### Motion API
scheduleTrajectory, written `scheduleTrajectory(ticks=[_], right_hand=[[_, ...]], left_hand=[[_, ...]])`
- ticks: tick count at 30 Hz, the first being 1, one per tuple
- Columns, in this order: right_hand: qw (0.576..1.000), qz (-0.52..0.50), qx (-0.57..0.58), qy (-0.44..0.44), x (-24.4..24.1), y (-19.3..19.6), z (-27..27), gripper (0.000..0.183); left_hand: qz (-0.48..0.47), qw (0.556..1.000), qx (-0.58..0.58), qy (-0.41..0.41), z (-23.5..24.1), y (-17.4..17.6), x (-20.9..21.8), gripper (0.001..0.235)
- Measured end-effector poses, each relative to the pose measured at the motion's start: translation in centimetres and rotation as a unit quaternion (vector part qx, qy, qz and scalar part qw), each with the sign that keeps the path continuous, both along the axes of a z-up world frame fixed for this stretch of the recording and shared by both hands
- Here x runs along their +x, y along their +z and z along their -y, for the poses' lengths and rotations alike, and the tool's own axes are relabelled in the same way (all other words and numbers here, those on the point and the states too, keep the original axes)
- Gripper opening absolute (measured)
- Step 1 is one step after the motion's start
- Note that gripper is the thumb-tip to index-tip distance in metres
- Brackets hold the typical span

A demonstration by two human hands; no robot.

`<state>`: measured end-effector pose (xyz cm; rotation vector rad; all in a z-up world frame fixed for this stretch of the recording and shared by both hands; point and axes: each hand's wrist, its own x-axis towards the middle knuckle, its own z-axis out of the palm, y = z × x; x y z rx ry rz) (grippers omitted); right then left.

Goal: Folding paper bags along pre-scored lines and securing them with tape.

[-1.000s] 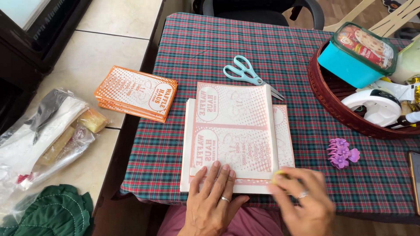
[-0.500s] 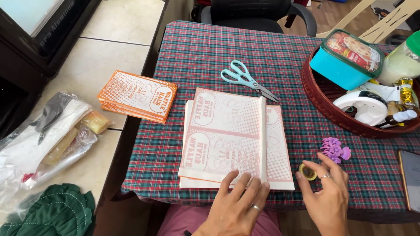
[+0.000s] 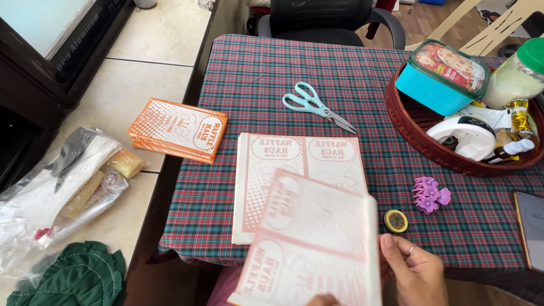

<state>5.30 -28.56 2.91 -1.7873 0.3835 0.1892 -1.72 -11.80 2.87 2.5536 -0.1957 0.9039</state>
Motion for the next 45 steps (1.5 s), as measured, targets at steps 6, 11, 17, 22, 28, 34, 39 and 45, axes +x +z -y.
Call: scheduleTrajectory(ticks=[6, 11, 17, 22, 28, 34, 39, 45], right_hand=[[0.996, 0.014, 0.062, -0.056, -1.7, -0.6, -0.5, 0.025], [0.987, 0.115, -0.059, 0.091, -3.1, -3.9, 1.3, 0.018], [0.977, 0.152, -0.022, 0.148, -3.8, -3.2, -0.1, 0.022], [0.961, 0.192, -0.099, 0.173, -3.8, -3.0, -0.4, 0.020], [0.941, 0.271, -0.042, 0.196, -4.3, -2.4, -0.1, 0.027], [0.878, 0.328, -0.013, 0.348, -3.8, -0.3, 1.1, 0.023], [0.865, 0.339, -0.010, 0.370, -3.4, -1.0, 1.0, 0.013], [0.848, 0.397, -0.126, 0.328, -3.5, 0.3, 0.3, 0.010]], left_hand=[[-0.406, 0.901, -0.150, -0.039, -0.8, 0.9, 0.8, 0.023], [-0.059, 0.913, -0.300, -0.271, -4.5, 2.8, 0.4, 0.012], [-0.079, 0.921, -0.301, -0.234, -4.4, 0.7, 1.5, 0.037], [-0.072, 0.919, -0.312, -0.229, -4.6, 0.9, 1.6, 0.022], [-0.075, 0.920, -0.346, -0.166, -5.8, 1.6, 1.5, 0.012], [-0.165, 0.872, -0.443, -0.126, -7.3, 2.8, 1.4, 0.007], [-0.186, 0.848, -0.486, -0.102, -7.5, 2.1, 1.2, 0.006], [-0.240, 0.839, -0.480, -0.086, -7.8, 1.3, 1.1, 0.010]])
